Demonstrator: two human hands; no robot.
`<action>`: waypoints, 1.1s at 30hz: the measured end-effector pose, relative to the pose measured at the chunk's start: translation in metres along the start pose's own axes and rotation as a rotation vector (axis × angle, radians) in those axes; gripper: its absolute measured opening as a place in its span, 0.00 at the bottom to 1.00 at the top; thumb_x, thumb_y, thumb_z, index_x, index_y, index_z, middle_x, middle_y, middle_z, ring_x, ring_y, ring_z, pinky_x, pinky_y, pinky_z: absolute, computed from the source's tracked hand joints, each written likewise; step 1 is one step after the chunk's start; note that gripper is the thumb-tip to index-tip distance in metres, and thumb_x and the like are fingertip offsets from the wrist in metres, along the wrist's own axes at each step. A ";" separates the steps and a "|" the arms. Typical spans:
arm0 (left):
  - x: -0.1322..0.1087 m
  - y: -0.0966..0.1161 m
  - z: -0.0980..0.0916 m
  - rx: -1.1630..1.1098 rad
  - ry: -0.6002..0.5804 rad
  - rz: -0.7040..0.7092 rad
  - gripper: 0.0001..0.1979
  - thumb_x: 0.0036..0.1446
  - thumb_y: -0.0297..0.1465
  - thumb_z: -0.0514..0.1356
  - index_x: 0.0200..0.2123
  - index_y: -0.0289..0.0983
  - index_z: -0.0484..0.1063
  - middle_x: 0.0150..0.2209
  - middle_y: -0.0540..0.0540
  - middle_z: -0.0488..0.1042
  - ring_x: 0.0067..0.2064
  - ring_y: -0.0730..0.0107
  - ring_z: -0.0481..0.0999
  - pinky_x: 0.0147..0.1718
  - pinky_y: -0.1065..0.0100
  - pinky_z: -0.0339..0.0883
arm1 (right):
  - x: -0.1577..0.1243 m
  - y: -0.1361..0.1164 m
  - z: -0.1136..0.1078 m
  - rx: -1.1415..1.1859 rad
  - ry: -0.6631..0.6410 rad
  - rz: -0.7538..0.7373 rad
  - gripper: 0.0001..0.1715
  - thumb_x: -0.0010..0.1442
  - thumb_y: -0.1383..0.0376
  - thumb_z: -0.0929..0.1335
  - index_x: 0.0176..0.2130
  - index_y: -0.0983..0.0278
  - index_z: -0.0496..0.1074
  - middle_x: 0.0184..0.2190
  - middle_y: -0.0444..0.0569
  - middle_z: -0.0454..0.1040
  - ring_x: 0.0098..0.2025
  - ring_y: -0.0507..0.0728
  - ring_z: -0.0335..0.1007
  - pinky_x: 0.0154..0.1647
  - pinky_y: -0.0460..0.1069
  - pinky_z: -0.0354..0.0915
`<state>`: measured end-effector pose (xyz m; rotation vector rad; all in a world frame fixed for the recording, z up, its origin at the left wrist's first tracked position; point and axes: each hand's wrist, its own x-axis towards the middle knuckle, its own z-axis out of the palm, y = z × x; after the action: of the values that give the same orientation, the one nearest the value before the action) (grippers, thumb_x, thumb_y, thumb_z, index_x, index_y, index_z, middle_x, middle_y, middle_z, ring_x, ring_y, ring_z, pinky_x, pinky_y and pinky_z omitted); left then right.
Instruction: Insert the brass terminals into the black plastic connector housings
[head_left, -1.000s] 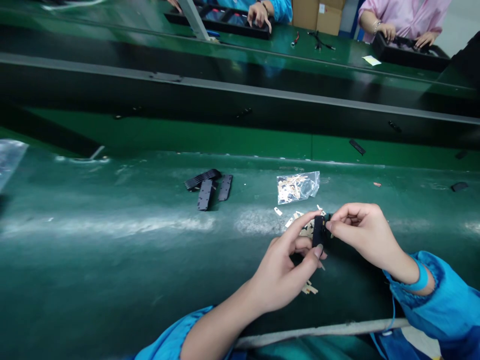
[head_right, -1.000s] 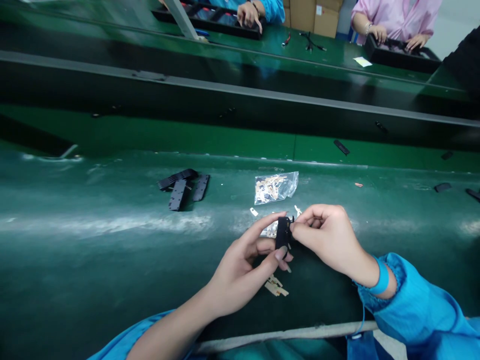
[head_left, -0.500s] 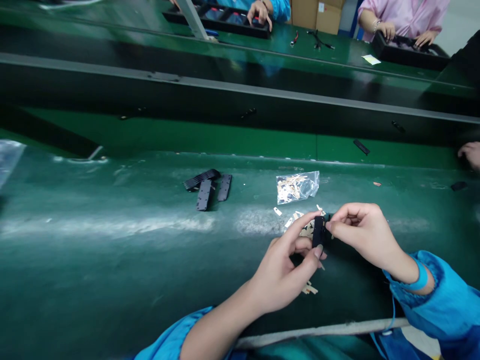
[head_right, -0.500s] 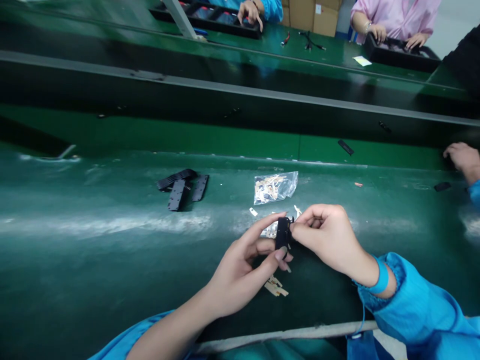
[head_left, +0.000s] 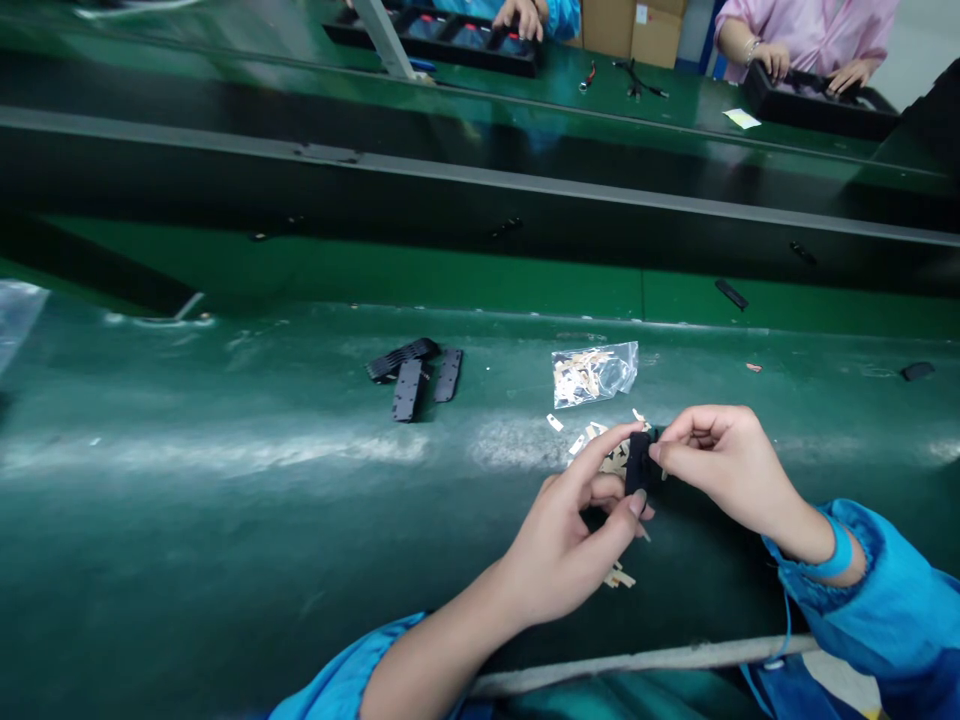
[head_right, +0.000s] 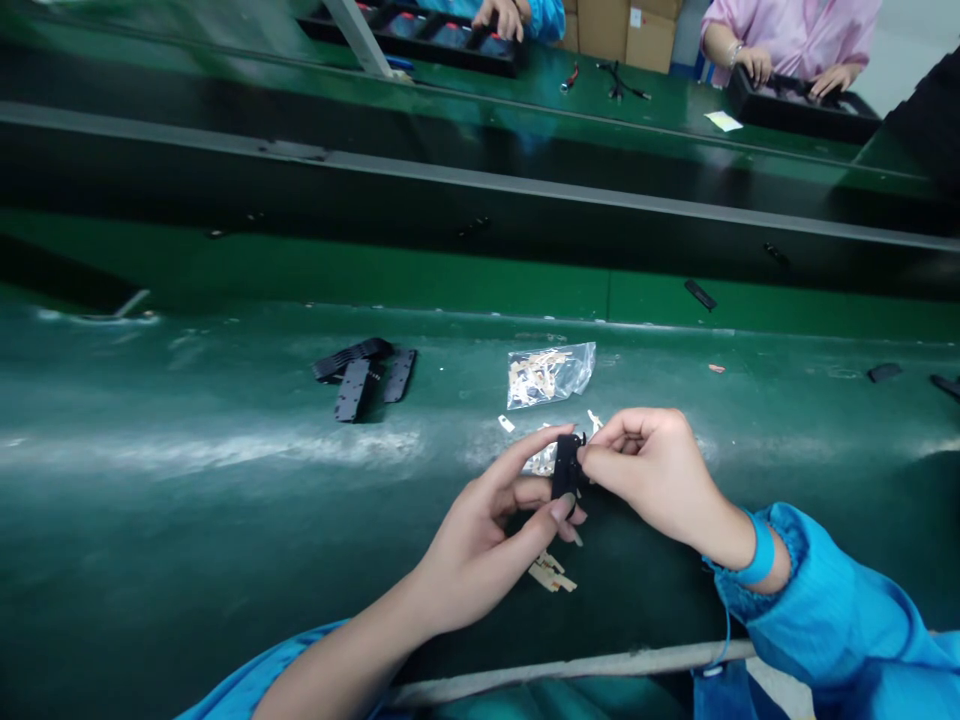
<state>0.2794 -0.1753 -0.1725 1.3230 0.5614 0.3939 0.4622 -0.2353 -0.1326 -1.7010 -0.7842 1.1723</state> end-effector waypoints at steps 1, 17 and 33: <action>0.000 0.000 0.000 -0.006 0.000 -0.004 0.27 0.67 0.27 0.58 0.68 0.39 0.60 0.32 0.49 0.82 0.31 0.71 0.81 0.36 0.70 0.76 | 0.000 0.000 0.000 -0.002 0.001 0.000 0.04 0.50 0.66 0.73 0.24 0.63 0.78 0.23 0.44 0.77 0.25 0.51 0.68 0.25 0.45 0.62; -0.001 0.000 0.000 -0.037 -0.007 -0.025 0.28 0.67 0.28 0.59 0.68 0.39 0.60 0.31 0.49 0.81 0.31 0.72 0.81 0.36 0.71 0.76 | 0.001 0.001 0.001 0.016 0.015 -0.003 0.04 0.49 0.66 0.73 0.24 0.64 0.78 0.23 0.45 0.78 0.25 0.51 0.68 0.25 0.44 0.62; -0.001 0.002 0.000 -0.092 0.005 -0.066 0.29 0.66 0.28 0.60 0.69 0.39 0.59 0.32 0.48 0.81 0.30 0.71 0.82 0.36 0.71 0.75 | 0.002 0.001 0.003 0.019 0.002 -0.002 0.04 0.49 0.65 0.72 0.25 0.64 0.78 0.23 0.45 0.77 0.24 0.51 0.68 0.24 0.45 0.62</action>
<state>0.2790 -0.1757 -0.1708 1.2125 0.5826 0.3650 0.4602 -0.2327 -0.1344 -1.6847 -0.7712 1.1730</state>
